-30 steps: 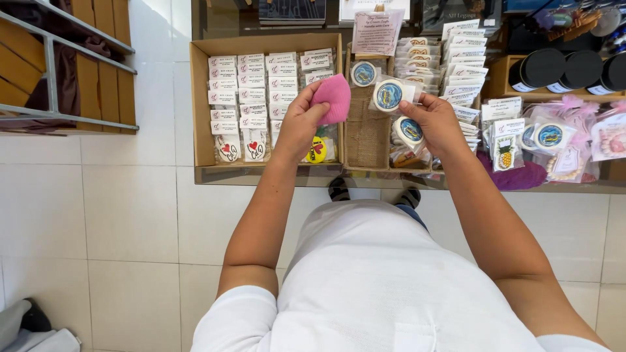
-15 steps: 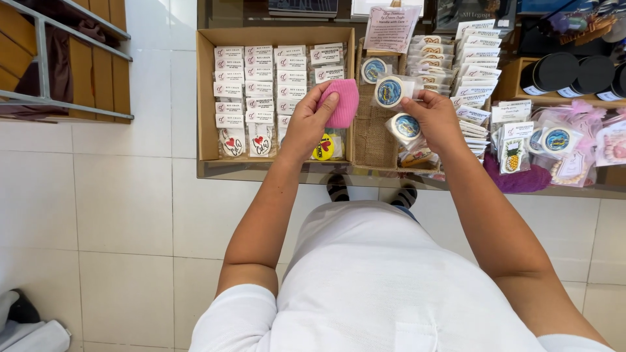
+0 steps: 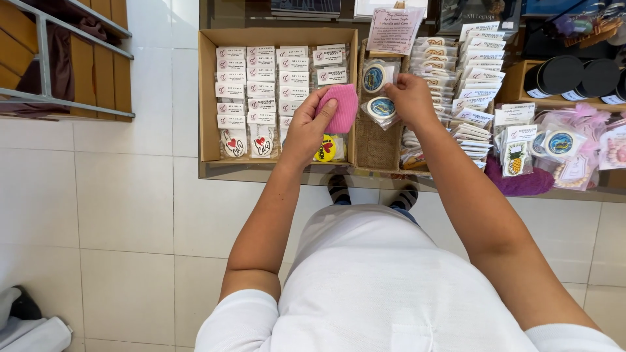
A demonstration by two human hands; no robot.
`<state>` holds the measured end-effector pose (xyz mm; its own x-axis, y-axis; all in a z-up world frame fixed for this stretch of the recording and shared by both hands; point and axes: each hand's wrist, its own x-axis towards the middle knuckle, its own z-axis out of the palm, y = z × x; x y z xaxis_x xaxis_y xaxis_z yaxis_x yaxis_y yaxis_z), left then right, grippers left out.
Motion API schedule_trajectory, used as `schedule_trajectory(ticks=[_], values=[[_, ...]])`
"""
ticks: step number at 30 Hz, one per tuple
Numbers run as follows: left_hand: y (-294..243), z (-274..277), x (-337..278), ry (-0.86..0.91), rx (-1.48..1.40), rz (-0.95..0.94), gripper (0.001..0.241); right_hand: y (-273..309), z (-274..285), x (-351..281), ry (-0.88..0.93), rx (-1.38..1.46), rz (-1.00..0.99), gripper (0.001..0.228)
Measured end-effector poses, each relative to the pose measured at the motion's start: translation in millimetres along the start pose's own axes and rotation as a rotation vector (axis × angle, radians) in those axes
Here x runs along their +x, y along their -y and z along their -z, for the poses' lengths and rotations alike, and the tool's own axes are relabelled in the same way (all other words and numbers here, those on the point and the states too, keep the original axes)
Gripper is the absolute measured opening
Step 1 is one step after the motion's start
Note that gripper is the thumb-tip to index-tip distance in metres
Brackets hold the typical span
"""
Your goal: Wiping and cleaning small packaged items like stickers and magnets on a display counter using a cloth.
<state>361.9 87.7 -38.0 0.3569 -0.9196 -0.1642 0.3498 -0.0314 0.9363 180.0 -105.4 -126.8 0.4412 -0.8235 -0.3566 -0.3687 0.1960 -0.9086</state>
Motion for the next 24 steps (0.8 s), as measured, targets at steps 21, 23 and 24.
schedule_trajectory(ticks=[21,23,24], values=[[21.3,-25.5,11.3,0.016,-0.111,-0.01,0.055,69.0,50.6,-60.8,0.037,0.349,-0.023,0.034],[20.0,-44.3,7.0,0.02,-0.076,0.09,0.056,68.1,55.0,-67.9,-0.004,0.418,-0.022,0.033],[18.0,-52.5,5.8,0.017,-0.038,0.184,0.058,68.8,56.0,-69.6,-0.036,0.488,-0.017,0.031]])
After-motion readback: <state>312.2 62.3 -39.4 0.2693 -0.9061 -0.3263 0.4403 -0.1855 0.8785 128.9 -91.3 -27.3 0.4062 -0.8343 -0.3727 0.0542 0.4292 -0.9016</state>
